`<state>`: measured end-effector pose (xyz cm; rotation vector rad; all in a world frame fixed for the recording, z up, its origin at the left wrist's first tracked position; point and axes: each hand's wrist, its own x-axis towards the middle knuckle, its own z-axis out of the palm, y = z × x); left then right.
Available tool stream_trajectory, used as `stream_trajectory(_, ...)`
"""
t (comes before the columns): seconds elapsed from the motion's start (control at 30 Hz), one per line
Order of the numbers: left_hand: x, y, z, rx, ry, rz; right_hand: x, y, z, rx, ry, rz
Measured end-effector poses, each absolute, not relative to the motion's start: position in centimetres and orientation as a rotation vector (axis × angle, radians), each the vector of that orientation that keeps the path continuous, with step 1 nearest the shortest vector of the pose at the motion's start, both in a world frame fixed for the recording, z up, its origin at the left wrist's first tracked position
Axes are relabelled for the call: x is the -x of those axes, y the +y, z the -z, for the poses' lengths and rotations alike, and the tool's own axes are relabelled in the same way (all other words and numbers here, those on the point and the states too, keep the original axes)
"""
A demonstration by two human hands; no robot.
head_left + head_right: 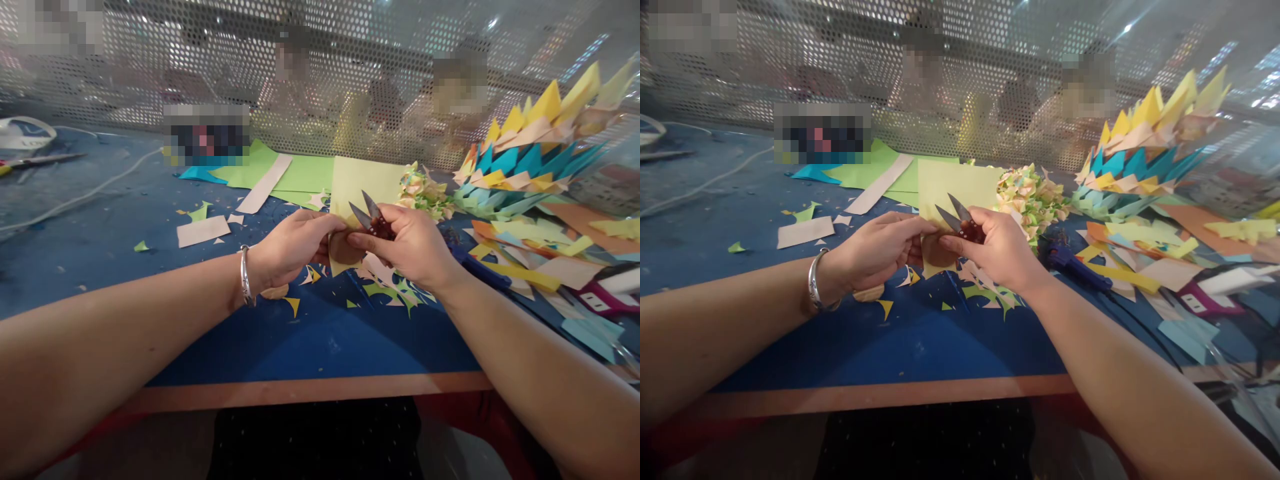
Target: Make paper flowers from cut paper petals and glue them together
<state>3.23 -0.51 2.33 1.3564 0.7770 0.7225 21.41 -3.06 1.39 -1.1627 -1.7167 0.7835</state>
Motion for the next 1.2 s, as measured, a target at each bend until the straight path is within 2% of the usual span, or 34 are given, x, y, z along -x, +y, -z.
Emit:
stream_trajectory(0.33, -3.1, -0.5, -2.1, -1.455, 0.786, -0.714, -21.1, -3.3, -1.9, 1.149, -1.751, -0.791)
stream_trajectory(0.63, -2.9, -0.6, -2.2, -1.514, 0.737, -0.639, -21.3, -3.4, -1.8, 1.195, -1.796, -0.634)
stream_trajectory(0.83, -3.1, -1.2, -2.6, -1.401, 0.746, -0.678, -21.9, -3.8, -2.0, 1.208, -1.723, -0.47)
stream_trajectory(1.2, -3.1, -0.5, -2.3, -1.118, 0.738, -0.776, -22.2, -4.0, -2.5, 1.133, -1.695, -0.48)
